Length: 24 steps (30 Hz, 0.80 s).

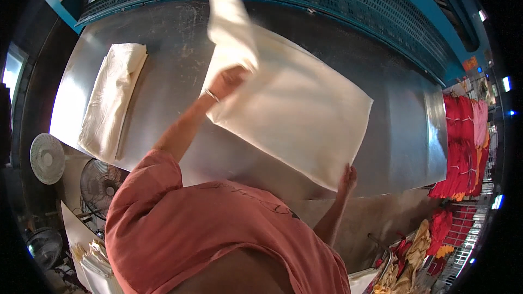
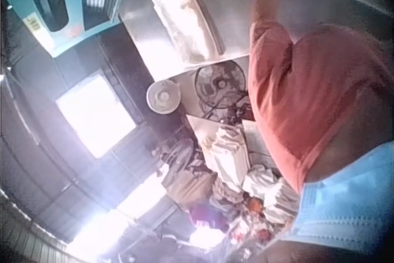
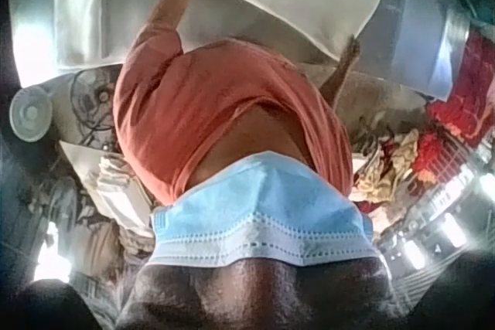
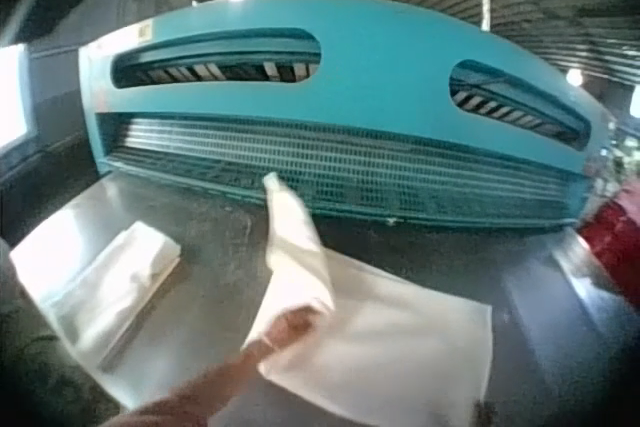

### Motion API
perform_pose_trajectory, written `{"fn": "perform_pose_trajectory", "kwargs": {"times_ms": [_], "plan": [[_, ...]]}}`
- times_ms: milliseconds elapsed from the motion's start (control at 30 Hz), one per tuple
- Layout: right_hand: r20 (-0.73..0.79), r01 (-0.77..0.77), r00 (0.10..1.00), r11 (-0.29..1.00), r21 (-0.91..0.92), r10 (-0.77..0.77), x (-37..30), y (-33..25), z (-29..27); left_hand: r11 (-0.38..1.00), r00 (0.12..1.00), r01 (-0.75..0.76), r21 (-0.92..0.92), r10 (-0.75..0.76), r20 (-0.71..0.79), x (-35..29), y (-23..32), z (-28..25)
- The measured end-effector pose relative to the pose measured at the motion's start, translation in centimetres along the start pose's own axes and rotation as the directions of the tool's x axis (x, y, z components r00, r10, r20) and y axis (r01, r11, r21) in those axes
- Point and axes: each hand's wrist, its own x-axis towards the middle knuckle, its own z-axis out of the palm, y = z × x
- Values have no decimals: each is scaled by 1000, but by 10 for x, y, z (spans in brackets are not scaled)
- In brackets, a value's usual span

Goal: Folding pink and white fabric pieces on a metal workbench in a garment production environment.

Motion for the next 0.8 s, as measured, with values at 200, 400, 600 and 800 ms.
{"fn": "perform_pose_trajectory", "kwargs": {"times_ms": [200,400,600,800], "plan": [[246,-274,959,668,692,138,33,-115,48,844,941,-84,530,-108,321,-118,76,157],[557,-133,753,748,651,-351,18,-224,138,823,878,477,309,-458,-135,-135,94,212],[685,-111,592,799,592,-425,3,-207,169,896,623,363,-257,-438,-648,-178,52,154],[617,-309,787,857,412,-13,16,-134,158,964,520,128,-235,-267,-812,-220,71,88]]}}
